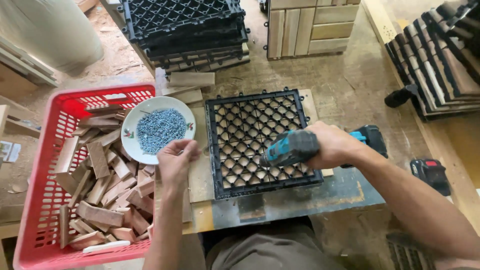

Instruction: Assembling interlocking floor tiles by fastening a plastic grid base to wooden slats using a power drill and screws.

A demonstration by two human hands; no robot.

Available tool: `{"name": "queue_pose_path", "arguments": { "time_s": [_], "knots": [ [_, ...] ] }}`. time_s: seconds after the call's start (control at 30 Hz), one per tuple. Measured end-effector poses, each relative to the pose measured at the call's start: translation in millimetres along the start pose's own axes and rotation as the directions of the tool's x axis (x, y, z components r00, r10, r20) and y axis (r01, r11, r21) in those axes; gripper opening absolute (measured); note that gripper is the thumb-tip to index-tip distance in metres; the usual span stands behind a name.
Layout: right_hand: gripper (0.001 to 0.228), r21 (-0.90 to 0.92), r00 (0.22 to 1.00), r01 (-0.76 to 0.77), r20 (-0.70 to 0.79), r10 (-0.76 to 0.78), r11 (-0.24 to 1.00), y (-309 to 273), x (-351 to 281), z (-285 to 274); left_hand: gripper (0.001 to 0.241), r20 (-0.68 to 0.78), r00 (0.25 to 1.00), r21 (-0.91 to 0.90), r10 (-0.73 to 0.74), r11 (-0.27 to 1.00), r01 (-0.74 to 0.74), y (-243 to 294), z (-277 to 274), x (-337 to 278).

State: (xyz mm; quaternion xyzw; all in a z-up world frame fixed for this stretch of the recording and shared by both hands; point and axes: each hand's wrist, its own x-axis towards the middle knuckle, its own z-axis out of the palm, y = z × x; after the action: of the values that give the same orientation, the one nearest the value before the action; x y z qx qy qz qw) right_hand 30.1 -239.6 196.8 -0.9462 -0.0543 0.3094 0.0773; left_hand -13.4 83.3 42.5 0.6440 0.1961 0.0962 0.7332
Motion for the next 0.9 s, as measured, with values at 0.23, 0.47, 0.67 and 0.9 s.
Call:
{"name": "queue_pose_path", "arguments": {
  "time_s": [0.23,0.47,0.67,0.9],
  "knots": [
    [0.021,0.317,0.927,0.241,-0.354,-0.122,0.917,93,-22,71,0.012,0.117,0.946,-0.296,-0.302,0.899,0.324,-52,82,-61],
    [0.015,0.284,0.617,0.756,-0.609,-0.498,0.589,87,-43,86,0.022,0.328,0.804,-0.484,-0.496,0.643,0.594,-106,115,-71],
    [0.021,0.299,0.623,0.750,-0.618,-0.480,0.589,93,-38,93,0.021,0.301,0.803,-0.553,-0.515,0.592,0.587,-90,115,-79],
    [0.030,0.314,0.624,0.750,-0.628,-0.465,0.582,87,-31,99,0.021,0.198,0.826,-0.574,-0.527,0.621,0.534,-98,116,-82]
  ]
}}
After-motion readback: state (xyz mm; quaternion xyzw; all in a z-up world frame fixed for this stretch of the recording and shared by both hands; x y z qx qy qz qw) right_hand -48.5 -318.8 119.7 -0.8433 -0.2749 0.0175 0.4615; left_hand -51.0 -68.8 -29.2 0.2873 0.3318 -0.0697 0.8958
